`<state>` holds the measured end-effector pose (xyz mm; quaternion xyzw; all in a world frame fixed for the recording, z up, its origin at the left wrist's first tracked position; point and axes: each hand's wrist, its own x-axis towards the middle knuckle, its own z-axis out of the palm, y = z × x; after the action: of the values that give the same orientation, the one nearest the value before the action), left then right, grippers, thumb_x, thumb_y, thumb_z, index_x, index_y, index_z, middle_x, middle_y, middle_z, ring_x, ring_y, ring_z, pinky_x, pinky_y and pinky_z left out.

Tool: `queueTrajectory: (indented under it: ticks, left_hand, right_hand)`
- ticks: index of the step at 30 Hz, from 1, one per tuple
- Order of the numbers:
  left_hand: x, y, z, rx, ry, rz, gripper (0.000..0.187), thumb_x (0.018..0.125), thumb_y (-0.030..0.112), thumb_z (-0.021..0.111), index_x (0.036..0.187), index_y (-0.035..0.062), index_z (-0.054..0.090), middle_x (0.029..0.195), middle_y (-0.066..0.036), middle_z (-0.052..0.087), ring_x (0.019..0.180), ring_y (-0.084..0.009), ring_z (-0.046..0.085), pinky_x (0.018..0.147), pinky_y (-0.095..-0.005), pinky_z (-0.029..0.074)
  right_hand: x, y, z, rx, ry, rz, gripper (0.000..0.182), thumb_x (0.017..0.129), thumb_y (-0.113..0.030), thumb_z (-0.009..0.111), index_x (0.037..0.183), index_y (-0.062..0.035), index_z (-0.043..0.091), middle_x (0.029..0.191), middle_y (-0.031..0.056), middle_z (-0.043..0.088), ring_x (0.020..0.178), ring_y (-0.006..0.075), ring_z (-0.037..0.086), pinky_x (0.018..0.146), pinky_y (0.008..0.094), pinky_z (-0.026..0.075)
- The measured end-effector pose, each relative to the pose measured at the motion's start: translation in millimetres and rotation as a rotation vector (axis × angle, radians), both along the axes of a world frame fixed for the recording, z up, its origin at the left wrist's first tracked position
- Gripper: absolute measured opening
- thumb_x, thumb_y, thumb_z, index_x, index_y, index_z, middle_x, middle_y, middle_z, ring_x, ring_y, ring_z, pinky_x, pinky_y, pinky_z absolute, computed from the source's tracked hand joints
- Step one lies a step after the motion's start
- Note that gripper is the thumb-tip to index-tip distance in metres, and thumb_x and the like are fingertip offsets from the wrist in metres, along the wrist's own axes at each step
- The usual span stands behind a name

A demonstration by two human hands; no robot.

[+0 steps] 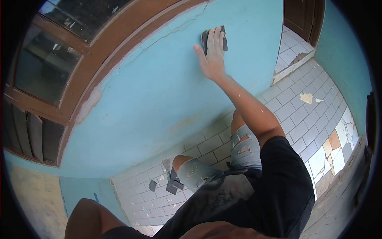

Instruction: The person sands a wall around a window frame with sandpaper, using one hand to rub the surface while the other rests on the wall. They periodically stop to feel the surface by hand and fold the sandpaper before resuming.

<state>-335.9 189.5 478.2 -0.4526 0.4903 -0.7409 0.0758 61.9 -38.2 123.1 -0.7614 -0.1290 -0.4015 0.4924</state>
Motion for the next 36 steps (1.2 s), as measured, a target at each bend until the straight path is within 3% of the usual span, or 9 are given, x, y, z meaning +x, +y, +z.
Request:
queueTrajectory:
  ticks: [3,5,8,12,17,23,28,30,36]
  left_hand:
    - [43,32,-10,-0.229,0.037,0.013,0.035,0.102,0.013,0.059,0.131,-0.0078,0.061,0.131,-0.012,0.066,0.121,-0.0241,0.062,0.108,-0.0369,0.046]
    - [103,57,-49,-0.394,0.264,0.270,0.034,0.102,0.012,0.060,0.130,-0.0081,0.061,0.131,-0.012,0.066,0.120,-0.0239,0.063,0.108,-0.0363,0.046]
    - [172,75,-116,-0.498,0.659,0.700,0.043,0.095,0.015,0.069,0.136,0.0043,0.063,0.135,-0.015,0.059,0.134,-0.0330,0.050,0.113,-0.0422,0.037]
    - [242,131,-184,-0.448,0.634,0.885,0.065,0.094,0.035,0.069,0.150,0.0074,0.051,0.158,-0.019,0.040,0.147,-0.0382,0.034,0.121,-0.0515,0.023]
    - [288,162,-228,-0.562,0.462,0.822,0.074,0.100,0.051,0.052,0.155,0.0035,0.041,0.161,-0.024,0.031,0.151,-0.0421,0.026,0.122,-0.0566,0.019]
    - [296,167,-238,-0.621,0.348,0.824,0.073,0.103,0.056,0.042,0.152,0.0015,0.046,0.155,-0.025,0.038,0.144,-0.0394,0.034,0.118,-0.0532,0.025]
    - [292,163,-248,-0.814,0.385,0.763,0.071,0.104,0.055,0.040,0.149,0.0003,0.048,0.142,-0.025,0.045,0.132,-0.0377,0.042,0.111,-0.0493,0.030]
    - [291,168,-256,-0.790,0.390,0.749,0.070,0.105,0.053,0.040,0.148,-0.0009,0.049,0.138,-0.024,0.047,0.130,-0.0370,0.043,0.109,-0.0482,0.031]
    - [292,170,-260,-0.727,0.366,0.832,0.069,0.105,0.052,0.040,0.145,-0.0032,0.051,0.135,-0.021,0.046,0.125,-0.0351,0.046,0.107,-0.0480,0.034]
  right_hand:
    - [-20,9,-20,-0.277,-0.081,0.037,0.092,0.104,-0.057,0.046,0.162,0.0041,0.008,0.170,0.0282,0.002,0.157,0.0460,0.002,0.125,0.0546,0.010]
    - [-8,-9,-9,-0.462,-0.124,0.068,0.091,0.105,-0.056,0.046,0.162,0.0041,0.008,0.169,0.0285,0.002,0.157,0.0462,0.002,0.125,0.0556,0.011]
    - [38,-45,28,-0.132,-0.051,-0.193,0.096,0.102,-0.056,0.050,0.162,0.0058,0.007,0.169,0.0296,0.000,0.157,0.0445,0.001,0.126,0.0527,0.009]
    - [59,-18,48,0.317,-0.036,-0.264,0.098,0.102,-0.060,0.047,0.162,0.0058,0.007,0.169,0.0295,0.000,0.158,0.0441,0.002,0.125,0.0544,0.005]
    - [8,1,-45,-0.582,-0.112,0.045,0.101,0.100,-0.062,0.050,0.162,0.0052,0.006,0.169,0.0297,0.001,0.157,0.0448,0.001,0.125,0.0574,0.005]
    - [90,-105,100,0.372,-0.057,-0.274,0.087,0.108,-0.053,0.038,0.162,0.0054,0.002,0.170,0.0282,-0.001,0.158,0.0408,-0.003,0.126,0.0496,-0.002]
    - [48,-35,27,0.011,-0.176,-0.271,0.098,0.103,-0.063,0.041,0.162,0.0051,0.003,0.170,0.0282,0.001,0.158,0.0433,-0.004,0.125,0.0552,-0.001]
    - [43,-61,6,-0.408,-0.101,-0.121,0.100,0.102,-0.065,0.041,0.162,0.0048,0.003,0.170,0.0278,0.001,0.158,0.0431,-0.003,0.125,0.0552,0.000]
    - [131,-176,94,0.452,0.000,-0.384,0.094,0.105,-0.061,0.036,0.161,0.0070,0.003,0.169,0.0287,0.002,0.159,0.0388,-0.002,0.127,0.0474,-0.001]
